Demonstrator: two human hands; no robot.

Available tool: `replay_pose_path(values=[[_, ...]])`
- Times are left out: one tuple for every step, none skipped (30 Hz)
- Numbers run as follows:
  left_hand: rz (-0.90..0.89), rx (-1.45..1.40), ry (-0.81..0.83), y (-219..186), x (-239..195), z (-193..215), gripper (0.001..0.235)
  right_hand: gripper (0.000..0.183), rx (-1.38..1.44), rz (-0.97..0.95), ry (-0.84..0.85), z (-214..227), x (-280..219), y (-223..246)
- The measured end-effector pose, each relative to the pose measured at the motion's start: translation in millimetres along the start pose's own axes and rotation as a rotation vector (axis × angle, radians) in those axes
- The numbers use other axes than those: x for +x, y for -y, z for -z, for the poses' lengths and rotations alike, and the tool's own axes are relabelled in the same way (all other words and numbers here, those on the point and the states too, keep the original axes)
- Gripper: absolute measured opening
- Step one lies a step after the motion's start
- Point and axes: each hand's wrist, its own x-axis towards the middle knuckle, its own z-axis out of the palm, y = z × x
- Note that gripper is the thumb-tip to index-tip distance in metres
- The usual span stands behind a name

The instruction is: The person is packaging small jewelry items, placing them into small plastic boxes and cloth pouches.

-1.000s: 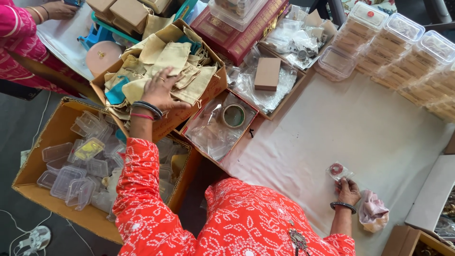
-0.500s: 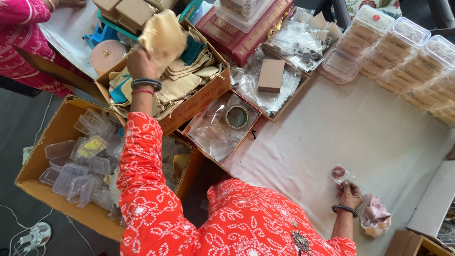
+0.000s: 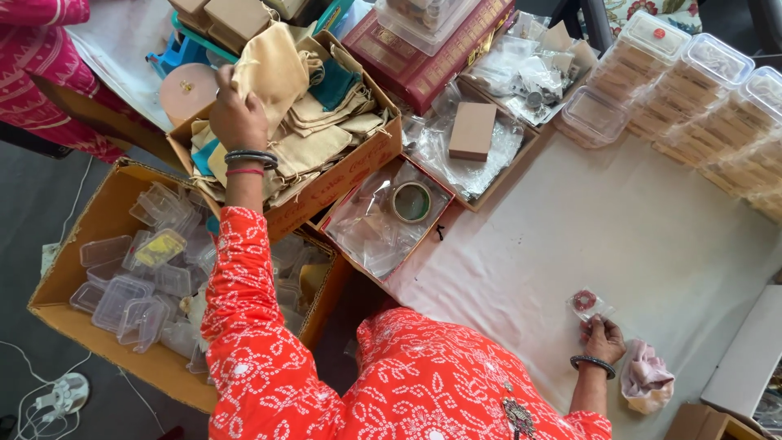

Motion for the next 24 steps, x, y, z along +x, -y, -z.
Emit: replay_pose_path(values=[[0.001,0.004,-0.001,1.2,-2.1,2.8,0.037,0.013,0.0,-0.001,0.004,-1.4,-2.2,2.8],[0.081,-0.039,0.072,2.4,-4.3,5.6,0.049,0.013,0.007,-0.002,0.005,-2.7,-4.3,5.6],[0.16,-0.083,0.147,3.3,-6.9,8.2,0.06,0.013,0.014,-0.003,0.005,-3.2,-6.7,8.3],[0.161,-0.08,0.146,5.3,-18.3,12.9,0.06,0.013,0.014,-0.004,0.008,-3.1,-5.9,6.8],[-0.029,-0.077,0.434,7.0,-29.5,17.4,0.061,0.013,0.013,-0.004,0.006,-2.9,-5.0,5.4],[-0.221,-0.072,0.721,8.6,-40.8,21.7,0.064,0.013,0.012,-0.004,0.003,-2.6,-4.0,4.0],[-0.22,-0.07,0.722,-1.1,-42.5,31.1,0.064,0.013,0.011,-0.006,0.005,-3.3,-3.6,2.9],[-0.333,-0.023,0.755,-10.8,-44.2,40.5,0.068,0.013,0.007,-0.002,0.002,-3.9,-3.3,1.7],[-0.444,0.022,0.788,-20.7,-47.2,49.8,0.073,0.014,0.001,0.003,-0.001,-3.1,-2.7,1.1],[-0.442,0.023,0.79,-26.1,-45.7,54.7,0.073,0.014,-0.001,0.002,0.001,-3.3,-4.7,2.2],[-0.381,0.079,0.845,-31.2,-44.3,59.9,0.08,0.013,-0.021,0.009,-0.009,-4.4,-5.1,4.1],[-0.319,0.134,0.899,-36.2,-42.9,65.3,0.088,0.013,-0.04,0.016,-0.018,-5.5,-5.9,6.0],[-0.314,0.137,0.898,-23.8,-46.6,49.6,0.088,0.013,-0.041,0.017,-0.012,-7.2,-6.2,7.4],[-0.329,0.171,0.854,-11.3,-50.4,34.0,0.085,0.013,-0.068,0.02,-0.023,-8.8,-6.6,9.0],[-0.347,0.204,0.811,0.4,-53.6,17.6,0.086,0.013,-0.095,0.022,-0.037,-9.2,-8.1,10.3],[-0.345,0.205,0.811,-0.7,-51.2,13.0,0.086,0.013,-0.095,0.022,-0.035,-9.9,-8.1,8.2],[-0.331,0.227,0.822,-2.8,-49.0,7.0,0.063,0.013,-0.101,0.021,-0.042,-9.5,-7.0,6.8],[-0.317,0.249,0.832,-4.9,-46.8,1.1,0.04,0.013,-0.107,0.021,-0.05,-9.0,-6.0,5.5],[-0.317,0.25,0.83,0.0,-36.3,-8.5,0.04,0.013,-0.106,0.022,-0.049,-8.0,-5.8,4.7],[-0.204,0.197,0.733,4.8,-25.6,-17.9,0.025,0.013,-0.107,0.026,-0.045,-7.1,-5.6,4.1],[-0.093,0.143,0.635,9.5,-14.0,-27.7,0.013,0.012,-0.107,0.029,-0.043,-6.7,-5.8,3.3],[-0.094,0.144,0.633,21.6,-2.3,-26.9,0.013,0.012,-0.105,0.029,-0.043,-7.8,-7.3,4.7],[-0.125,0.034,0.455,33.2,8.8,-26.7,0.012,0.012,-0.107,0.032,-0.037,-7.8,-8.6,6.5],[-0.156,-0.074,0.276,44.9,20.0,-26.8,0.011,0.012,-0.11,0.034,-0.032,-8.0,-9.7,8.2]])
